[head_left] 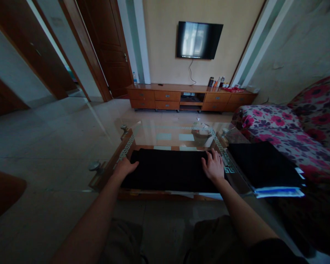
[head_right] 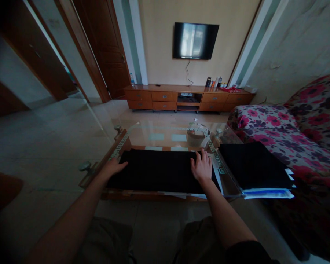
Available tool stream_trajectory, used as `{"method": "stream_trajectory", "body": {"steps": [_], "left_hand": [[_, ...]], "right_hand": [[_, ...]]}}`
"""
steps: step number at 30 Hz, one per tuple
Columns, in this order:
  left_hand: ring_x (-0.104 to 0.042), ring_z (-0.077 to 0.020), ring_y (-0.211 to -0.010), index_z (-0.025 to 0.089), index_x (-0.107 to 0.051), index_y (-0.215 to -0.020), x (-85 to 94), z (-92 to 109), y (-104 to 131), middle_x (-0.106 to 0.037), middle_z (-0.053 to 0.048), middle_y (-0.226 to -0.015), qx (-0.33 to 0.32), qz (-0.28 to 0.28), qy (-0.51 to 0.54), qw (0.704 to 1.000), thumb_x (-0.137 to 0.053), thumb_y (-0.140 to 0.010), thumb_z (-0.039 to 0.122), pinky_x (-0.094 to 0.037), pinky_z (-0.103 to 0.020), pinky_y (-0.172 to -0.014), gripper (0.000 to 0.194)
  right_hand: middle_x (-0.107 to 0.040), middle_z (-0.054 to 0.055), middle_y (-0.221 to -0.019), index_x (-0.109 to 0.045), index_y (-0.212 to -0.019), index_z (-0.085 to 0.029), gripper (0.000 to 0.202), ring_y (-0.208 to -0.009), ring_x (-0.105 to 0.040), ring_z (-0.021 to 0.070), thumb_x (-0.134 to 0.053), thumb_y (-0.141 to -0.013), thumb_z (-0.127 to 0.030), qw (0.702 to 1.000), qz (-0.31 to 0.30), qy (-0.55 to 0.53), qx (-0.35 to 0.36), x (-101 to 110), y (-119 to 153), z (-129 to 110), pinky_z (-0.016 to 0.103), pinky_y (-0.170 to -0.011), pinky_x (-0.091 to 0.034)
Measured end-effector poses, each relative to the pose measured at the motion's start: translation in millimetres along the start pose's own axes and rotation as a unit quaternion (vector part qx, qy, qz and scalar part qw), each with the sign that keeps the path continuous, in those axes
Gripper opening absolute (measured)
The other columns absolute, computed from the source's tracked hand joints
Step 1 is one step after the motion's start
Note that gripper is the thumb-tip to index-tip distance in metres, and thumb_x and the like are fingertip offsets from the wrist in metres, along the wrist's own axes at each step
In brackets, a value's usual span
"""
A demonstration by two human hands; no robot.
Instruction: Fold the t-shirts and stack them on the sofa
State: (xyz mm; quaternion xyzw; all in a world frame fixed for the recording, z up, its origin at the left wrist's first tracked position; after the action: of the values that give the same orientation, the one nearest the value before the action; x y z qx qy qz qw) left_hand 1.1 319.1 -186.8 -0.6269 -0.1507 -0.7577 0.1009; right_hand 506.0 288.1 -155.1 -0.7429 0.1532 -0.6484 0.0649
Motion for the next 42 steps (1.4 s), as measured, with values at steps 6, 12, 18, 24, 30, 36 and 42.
{"method": "stream_trajectory", "body": {"steps": [6,12,18,24,30,36,42], "left_hand": [[-0.067,-0.0385,-0.117,0.007,-0.062,-0.128,-3.4,-0.7,2.8,-0.069,-0.026,-0.125,0.004,-0.056,0.004,0.998,-0.064,-0.079,0.064,-0.053,-0.039,-0.09,0.075],[-0.073,-0.035,-0.102,0.016,-0.072,-0.108,1.4,6.7,4.7,-0.077,-0.015,-0.101,-0.038,-0.087,0.063,0.993,-0.07,-0.074,0.043,-0.055,-0.037,-0.081,0.043],[-0.072,-0.0251,-0.094,0.017,-0.064,-0.114,31.5,37.8,15.8,-0.074,-0.01,-0.107,-0.114,-0.066,0.102,0.986,-0.068,-0.073,0.031,-0.053,-0.029,-0.077,0.043],[-0.069,-0.0213,-0.092,0.02,-0.065,-0.109,80.1,131.3,79.3,-0.073,-0.006,-0.102,-0.279,0.025,0.214,0.936,-0.068,-0.078,0.027,-0.051,-0.031,-0.081,0.032],[-0.07,-0.0159,-0.078,0.022,-0.064,-0.127,53.5,199.6,149.2,-0.074,-0.008,-0.116,-0.408,-0.178,0.32,0.836,-0.064,-0.089,0.035,-0.053,-0.028,-0.068,0.041],[-0.067,-0.0174,-0.069,0.019,-0.069,-0.095,13.8,217.3,215.7,-0.073,-0.005,-0.08,-0.469,-0.282,0.29,0.785,-0.061,-0.092,0.038,-0.05,-0.028,-0.062,0.021],[-0.062,-0.0294,-0.124,0.021,-0.056,-0.14,-54.0,242.6,234.3,-0.063,-0.015,-0.138,-0.341,-0.308,0.468,0.755,-0.06,-0.092,0.038,-0.049,-0.045,-0.104,0.05]], "right_hand": [[-0.025,0.011,-0.167,-0.047,-0.151,-0.019,0.057,-0.15,-0.026,0.0319,-0.036,-0.102,-0.045,0.996,-0.067,-0.037,0.041,-1.6,5.7,-28.2,0.048,-0.116,-0.034],[-0.039,0.012,-0.16,-0.06,-0.139,-0.019,0.047,-0.144,-0.036,0.032,-0.044,-0.099,-0.039,0.993,-0.075,-0.07,0.059,-1.0,9.3,-33.5,0.046,-0.114,-0.037],[-0.069,0.01,-0.121,-0.072,-0.117,-0.02,0.034,-0.114,-0.062,0.0242,-0.051,-0.094,-0.035,0.938,-0.105,-0.321,0.073,-1.6,7.4,-69.8,0.04,-0.109,-0.044],[-0.069,0.006,-0.126,-0.067,-0.123,-0.025,0.043,-0.113,-0.065,0.0215,-0.069,-0.087,-0.05,0.69,-0.293,-0.66,-0.039,-15.0,31.0,-132.0,0.039,-0.099,-0.051],[-0.074,0.005,-0.098,-0.065,-0.111,-0.022,0.048,-0.081,-0.071,0.0186,-0.062,-0.09,-0.065,0.476,-0.415,-0.764,-0.134,-19.7,57.4,-161.6,0.03,-0.069,-0.056],[-0.076,0.003,-0.096,-0.064,-0.106,-0.019,0.041,-0.086,-0.072,0.0187,-0.087,-0.073,-0.023,0.492,-0.319,-0.8,-0.129,-19.5,46.7,-149.3,0.029,-0.078,-0.059],[-0.076,0.005,-0.103,-0.062,-0.11,-0.02,0.043,-0.093,-0.074,0.0205,-0.087,-0.075,-0.022,0.457,-0.303,-0.825,-0.138,6.8,40.8,-162.3,0.031,-0.078,-0.063]]}}
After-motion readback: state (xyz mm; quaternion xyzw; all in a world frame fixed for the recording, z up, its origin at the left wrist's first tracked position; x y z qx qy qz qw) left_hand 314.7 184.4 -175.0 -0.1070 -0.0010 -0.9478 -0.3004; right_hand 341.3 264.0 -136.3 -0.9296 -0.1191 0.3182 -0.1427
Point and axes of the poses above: each hand's wrist, its own y-axis away from the middle knuckle, its own x-axis out of the back of the hand, z = x × y, the point moved 7 cm from there along -y, towards the middle knuckle
